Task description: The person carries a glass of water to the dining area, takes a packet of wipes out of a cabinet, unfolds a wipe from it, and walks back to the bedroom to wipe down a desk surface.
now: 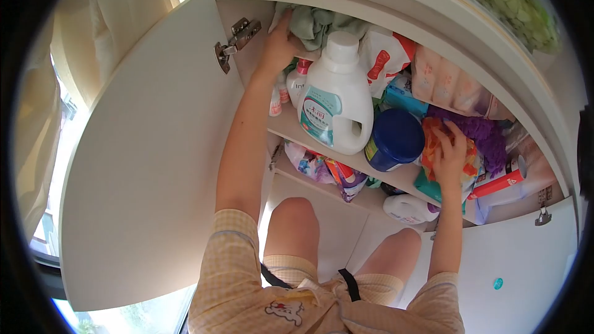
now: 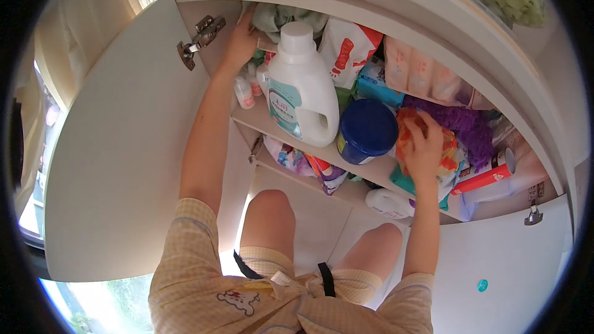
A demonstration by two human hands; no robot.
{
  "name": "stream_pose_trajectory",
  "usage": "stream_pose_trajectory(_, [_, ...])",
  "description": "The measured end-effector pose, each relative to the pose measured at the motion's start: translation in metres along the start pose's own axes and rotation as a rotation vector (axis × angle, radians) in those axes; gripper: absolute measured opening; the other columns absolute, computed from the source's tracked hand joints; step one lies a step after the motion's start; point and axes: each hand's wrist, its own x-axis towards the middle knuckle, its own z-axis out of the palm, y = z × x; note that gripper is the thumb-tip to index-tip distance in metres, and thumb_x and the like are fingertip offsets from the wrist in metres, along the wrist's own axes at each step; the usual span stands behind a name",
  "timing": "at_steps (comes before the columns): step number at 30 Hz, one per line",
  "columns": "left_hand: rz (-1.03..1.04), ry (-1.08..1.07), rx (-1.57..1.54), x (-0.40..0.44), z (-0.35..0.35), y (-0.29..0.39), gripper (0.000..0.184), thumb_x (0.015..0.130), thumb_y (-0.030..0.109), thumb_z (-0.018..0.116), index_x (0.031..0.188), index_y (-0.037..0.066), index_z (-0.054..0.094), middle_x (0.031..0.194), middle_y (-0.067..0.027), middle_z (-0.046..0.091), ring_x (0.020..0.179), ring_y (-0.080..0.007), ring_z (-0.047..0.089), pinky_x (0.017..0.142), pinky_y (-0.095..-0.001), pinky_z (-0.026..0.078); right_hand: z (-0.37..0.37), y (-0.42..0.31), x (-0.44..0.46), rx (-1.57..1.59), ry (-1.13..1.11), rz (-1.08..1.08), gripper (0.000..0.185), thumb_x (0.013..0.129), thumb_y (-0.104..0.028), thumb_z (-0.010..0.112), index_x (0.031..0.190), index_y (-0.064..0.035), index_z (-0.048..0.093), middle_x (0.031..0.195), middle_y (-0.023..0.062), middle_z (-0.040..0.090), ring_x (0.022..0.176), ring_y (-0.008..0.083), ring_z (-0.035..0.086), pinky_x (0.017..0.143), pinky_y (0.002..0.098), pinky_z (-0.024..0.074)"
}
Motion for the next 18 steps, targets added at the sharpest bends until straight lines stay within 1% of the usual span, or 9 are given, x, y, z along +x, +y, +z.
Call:
stream_pose_trajectory(1, [-0.327,-0.256,-0.140,-0.001,-0.001,0.003,0.064,0.071,0.000,0.045,0.130,0.011,0.024,0.088,-0.0136,0.059,0.076,-0.0198,0.057,0.071,-0.0281,0.044,0.007,-0.006,0.001,0.055,0.051,-0.041,0.036,0.059,-0.001,0.053,0.095,-0.0087,0.057,0.106,0.0114,0.049,0.095,0.0281,0.046,0.081,0.0371,0.0364])
stream_pose_trajectory(5, [-0.510,-0.400,-0.120,0.006,-0.011,0.030,0.064,0.072,-0.005,0.041,0.131,0.012,0.022,0.103,-0.0155,0.053,0.087,-0.0195,0.053,0.078,-0.0254,0.040,0.023,-0.041,0.001,0.067,0.037,-0.111,0.037,0.060,-0.003,0.054,0.096,-0.0095,0.056,0.105,0.0113,0.049,0.095,0.0275,0.046,0.081,0.0375,0.0361])
stream_pose_trajectory(7, [-0.333,-0.260,-0.087,0.001,-0.014,0.022,0.060,0.071,0.002,0.043,0.128,0.005,0.026,0.108,-0.0181,0.051,0.099,-0.0253,0.051,0.083,-0.0287,0.039,0.033,-0.056,-0.001,0.176,-0.033,-0.134,0.036,0.061,-0.005,0.055,0.097,-0.0094,0.055,0.103,0.0110,0.048,0.096,0.0267,0.046,0.083,0.0387,0.0354])
stream_pose_trajectory(8, [-0.325,-0.267,-0.093,-0.003,-0.015,0.009,0.060,0.071,0.002,0.043,0.128,0.005,0.026,0.108,-0.0181,0.051,0.099,-0.0253,0.051,0.083,-0.0287,0.039,0.036,-0.062,-0.003,0.170,-0.029,-0.125,0.036,0.061,-0.005,0.055,0.097,-0.0094,0.055,0.103,0.0110,0.048,0.096,0.0267,0.046,0.083,0.0387,0.0354])
stream_pose_trajectory(10, [-0.299,-0.239,-0.208,-0.010,-0.010,-0.020,0.061,0.073,-0.008,0.038,0.130,0.010,0.026,0.113,-0.0141,0.046,0.102,-0.0174,0.046,0.085,-0.0246,0.035,0.042,-0.069,-0.007,0.146,-0.044,-0.179,0.033,0.063,-0.006,0.055,0.096,-0.0091,0.055,0.103,0.0106,0.048,0.099,0.0260,0.046,0.085,0.0395,0.0349])
stream_pose_trajectory(11, [-0.292,-0.249,-0.214,-0.011,-0.009,-0.012,0.061,0.073,-0.008,0.038,0.130,0.010,0.026,0.113,-0.0141,0.046,0.102,-0.0174,0.046,0.085,-0.0246,0.035,0.044,-0.071,-0.010,0.141,-0.041,-0.168,0.033,0.063,-0.006,0.055,0.096,-0.0091,0.055,0.103,0.0106,0.048,0.099,0.0260,0.046,0.085,0.0395,0.0349])
stream_pose_trajectory(13, [-0.426,-0.132,-0.580,-0.022,-0.019,0.009,0.061,0.070,-0.012,0.034,0.128,0.006,0.026,0.120,-0.0177,0.040,0.115,-0.0235,0.037,0.093,-0.0292,0.030,0.048,-0.073,-0.013,0.144,-0.073,-0.139,0.032,0.064,-0.005,0.055,0.095,-0.0096,0.055,0.106,0.0104,0.047,0.099,0.0287,0.046,0.087,0.0410,0.0348])
stream_pose_trajectory(17, [-0.432,0.032,-0.502,-0.050,-0.029,0.040,0.052,0.072,-0.008,0.038,0.122,0.004,0.035,0.112,-0.0171,0.047,0.106,-0.0235,0.045,0.087,-0.0303,0.037,0.047,-0.073,-0.014,0.184,-0.057,-0.105,0.032,0.064,-0.005,0.055,0.095,-0.0093,0.055,0.106,0.0102,0.048,0.100,0.0284,0.046,0.086,0.0413,0.0360])
stream_pose_trajectory(18, [-0.579,0.049,-0.224,-0.057,-0.033,0.051,0.046,0.072,-0.007,0.039,0.117,0.003,0.039,0.106,-0.0188,0.050,0.100,-0.0254,0.049,0.082,-0.0323,0.039,0.047,-0.072,-0.014,0.193,-0.059,-0.102,0.032,0.064,-0.005,0.055,0.095,-0.0093,0.055,0.106,0.0102,0.048,0.099,0.0286,0.046,0.086,0.0415,0.0366])
